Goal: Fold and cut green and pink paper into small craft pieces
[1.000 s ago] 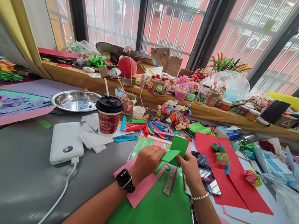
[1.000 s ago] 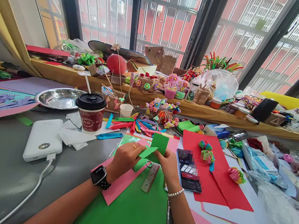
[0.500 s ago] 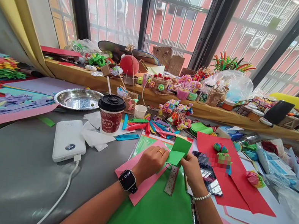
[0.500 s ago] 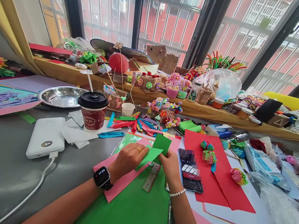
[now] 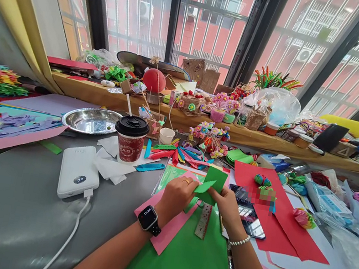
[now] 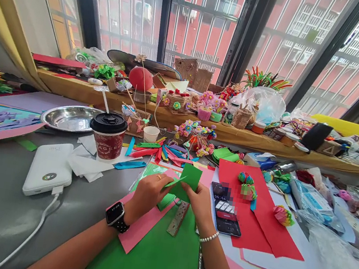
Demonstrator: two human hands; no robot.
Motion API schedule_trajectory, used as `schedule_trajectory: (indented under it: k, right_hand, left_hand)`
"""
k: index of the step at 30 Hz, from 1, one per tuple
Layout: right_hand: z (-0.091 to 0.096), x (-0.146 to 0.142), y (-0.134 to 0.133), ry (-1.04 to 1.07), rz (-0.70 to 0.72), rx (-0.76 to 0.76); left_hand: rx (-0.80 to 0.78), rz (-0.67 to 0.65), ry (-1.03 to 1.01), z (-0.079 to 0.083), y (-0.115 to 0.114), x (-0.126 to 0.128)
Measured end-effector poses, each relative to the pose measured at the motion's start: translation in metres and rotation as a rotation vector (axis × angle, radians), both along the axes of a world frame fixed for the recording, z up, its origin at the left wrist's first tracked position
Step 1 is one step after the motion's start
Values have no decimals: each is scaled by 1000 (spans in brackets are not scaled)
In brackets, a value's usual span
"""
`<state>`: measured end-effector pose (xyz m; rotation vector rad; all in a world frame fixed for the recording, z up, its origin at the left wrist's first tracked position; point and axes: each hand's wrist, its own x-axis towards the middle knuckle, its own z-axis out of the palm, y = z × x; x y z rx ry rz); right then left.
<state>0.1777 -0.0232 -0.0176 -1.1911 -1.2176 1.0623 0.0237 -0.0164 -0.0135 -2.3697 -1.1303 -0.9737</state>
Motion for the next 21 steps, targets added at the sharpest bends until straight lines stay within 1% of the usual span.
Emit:
schedule_trajectory:
  k: [3, 9, 14, 17, 19, 20, 21]
  right_hand:
    - [0, -1, 0, 17, 12, 17]
    - [-3, 0, 2, -8, -2, 52]
    - [-1, -1, 1, 58, 22, 29]
    - [1, -1, 1, 93, 35, 17]
    - [1, -1, 0, 95, 52, -2]
    - [1, -1, 0, 83, 60, -9]
    - [0, -1, 1, 59, 62, -9]
  left_hand:
    - [-102, -8, -147, -1, 1, -1]
    - [-238, -22, -246, 1, 2, -1]
    - [-347, -78, -343, 4, 2, -1]
    - [-468, -126, -411, 5, 7, -2]
    - [-574, -164, -423, 6, 11, -4]
    - [-597, -162, -396, 6, 14, -6]
    - [-583, -142, -342, 6, 15, -8]
